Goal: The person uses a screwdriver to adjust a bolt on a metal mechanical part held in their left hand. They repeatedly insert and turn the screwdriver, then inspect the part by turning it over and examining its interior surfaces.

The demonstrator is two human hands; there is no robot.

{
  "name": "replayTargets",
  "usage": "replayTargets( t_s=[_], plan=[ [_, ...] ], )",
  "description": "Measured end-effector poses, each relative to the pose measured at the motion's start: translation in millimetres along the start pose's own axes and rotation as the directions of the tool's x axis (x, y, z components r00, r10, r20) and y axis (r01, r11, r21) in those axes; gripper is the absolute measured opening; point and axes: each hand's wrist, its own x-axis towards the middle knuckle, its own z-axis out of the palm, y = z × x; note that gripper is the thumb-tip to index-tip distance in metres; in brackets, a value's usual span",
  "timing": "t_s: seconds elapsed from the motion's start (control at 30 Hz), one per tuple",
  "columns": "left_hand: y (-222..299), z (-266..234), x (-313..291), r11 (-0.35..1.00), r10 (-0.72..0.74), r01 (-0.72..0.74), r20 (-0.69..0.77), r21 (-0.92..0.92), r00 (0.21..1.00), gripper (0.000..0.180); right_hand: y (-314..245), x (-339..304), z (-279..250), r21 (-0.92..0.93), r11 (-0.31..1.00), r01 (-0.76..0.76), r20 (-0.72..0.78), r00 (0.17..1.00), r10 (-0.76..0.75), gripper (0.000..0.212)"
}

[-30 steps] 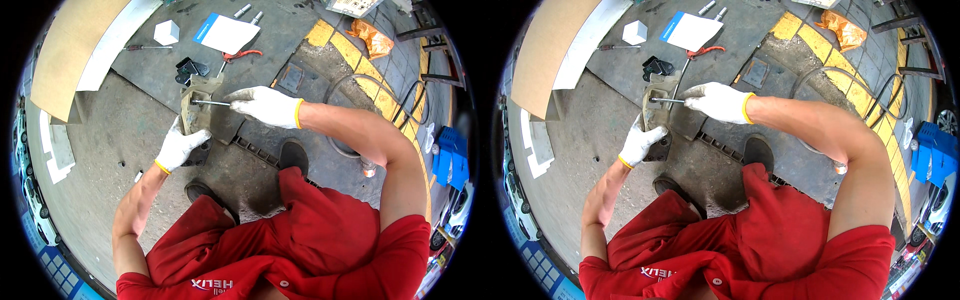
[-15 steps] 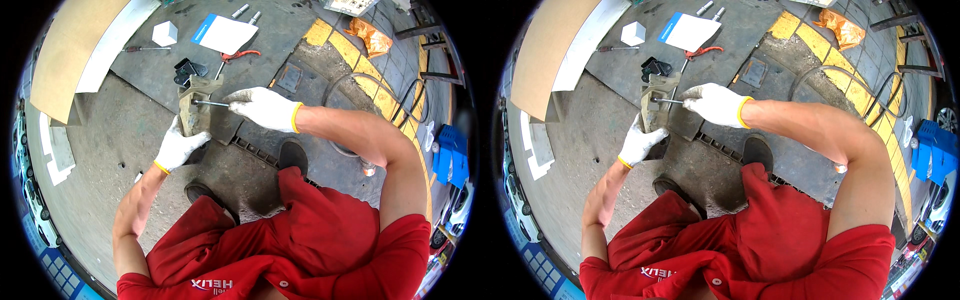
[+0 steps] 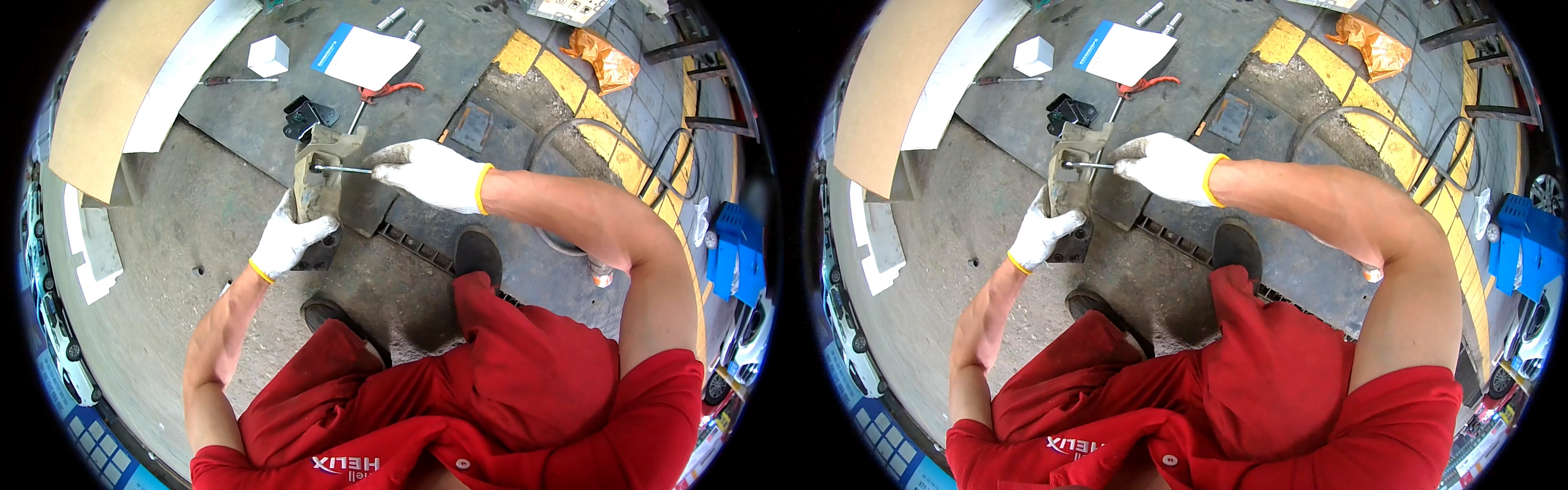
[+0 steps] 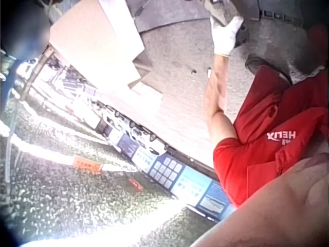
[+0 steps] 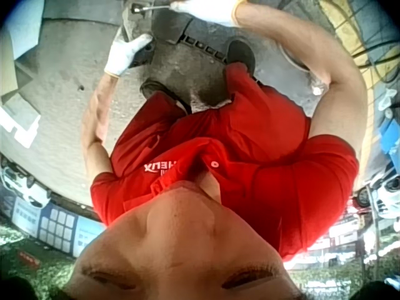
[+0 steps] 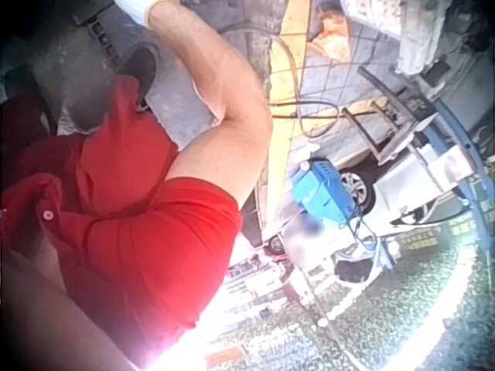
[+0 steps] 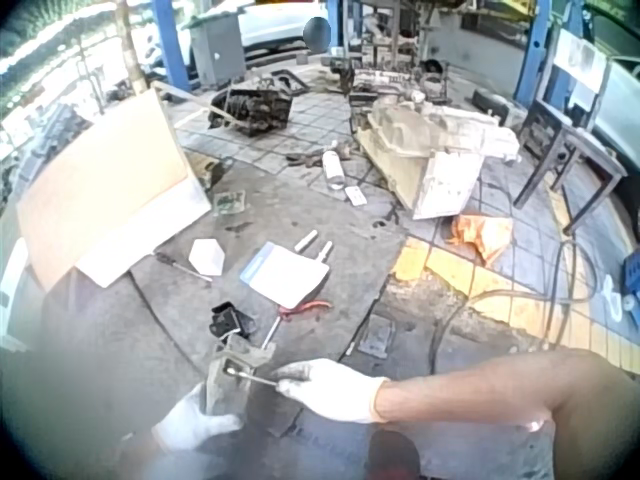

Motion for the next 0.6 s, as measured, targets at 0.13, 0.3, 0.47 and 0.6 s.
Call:
replayTargets(
  t_s=[0.13,0.3,0.47,0.6],
  plan=[
    [-6.0,1.6,2.0,0.969,0.086,-0.059,-0.104,0.240,0.991,0.076,-9.7,-1.7,0.6,-0.098,0.995,0.011,-0.039,0.999,-0.015,0.043],
    [9.9,7.3,-2.2,0.835,0.057,0.019,-0.122,0.550,0.991,0.087,-12.9,-4.6,-4.4,-0.115,0.992,-0.052,-0.034,0.998,0.048,0.044],
    [-1.2,11.0,-4.3,0.751,0.026,0.058,-0.117,0.657,0.993,0.094,-3.3,-4.9,-2.0,-0.213,0.977,0.002,-0.008,1.000,-0.003,0.042],
    [7.8,27.0,-2.5,0.558,-0.032,0.082,-0.077,0.826,0.997,0.092,-5.8,-4.6,-4.3,-0.322,0.947,-0.013,0.050,0.998,0.030,0.039]
  ],
)
